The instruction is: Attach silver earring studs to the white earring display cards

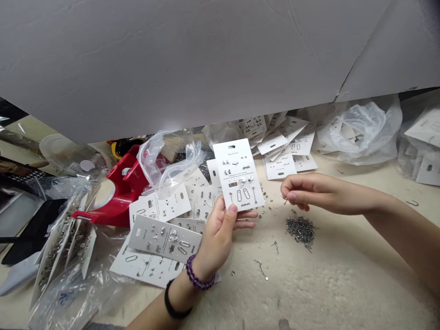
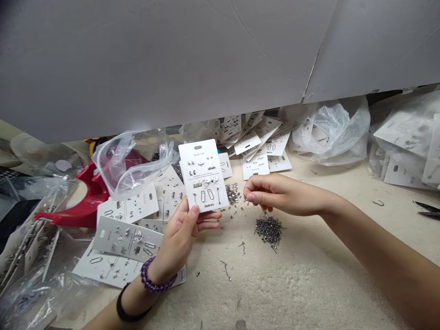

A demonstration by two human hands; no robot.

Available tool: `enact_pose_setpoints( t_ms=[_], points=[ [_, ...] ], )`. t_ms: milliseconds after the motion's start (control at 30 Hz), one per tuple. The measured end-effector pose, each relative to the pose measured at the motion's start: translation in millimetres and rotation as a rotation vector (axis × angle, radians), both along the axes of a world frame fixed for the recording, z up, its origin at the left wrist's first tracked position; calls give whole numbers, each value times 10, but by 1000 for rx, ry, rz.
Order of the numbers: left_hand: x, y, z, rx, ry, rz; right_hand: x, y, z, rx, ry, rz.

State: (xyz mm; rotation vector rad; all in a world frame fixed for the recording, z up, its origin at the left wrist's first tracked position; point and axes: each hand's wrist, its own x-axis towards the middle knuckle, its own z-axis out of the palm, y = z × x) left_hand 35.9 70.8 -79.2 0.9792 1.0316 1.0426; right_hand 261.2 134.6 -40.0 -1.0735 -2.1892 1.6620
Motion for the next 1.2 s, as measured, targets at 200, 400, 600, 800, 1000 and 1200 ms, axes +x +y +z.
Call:
enact_pose_setpoints(
  t_ms=[200,400,600,800,1000,1200],
  points=[
    [30,-18,1,6,16,-109,-232,-172,-72,-258,368,-129],
    [20,1,-8,10,25,-64,-355,-261,-159,-305,453,-267],
    [11,-1,-36,-33,8,-35,-348,-299,-155,-185,436,-356],
    [-8,1,-50,-43,-52,-2,-262,-172,-66,123,-55,-204],
    [-5,16,-18,-81,-192,44,-39,-50,-70,391,-619,99],
    [-22,58,25,-264,-395,143,-17,-31,-54,383,-602,-61]
  ],
)
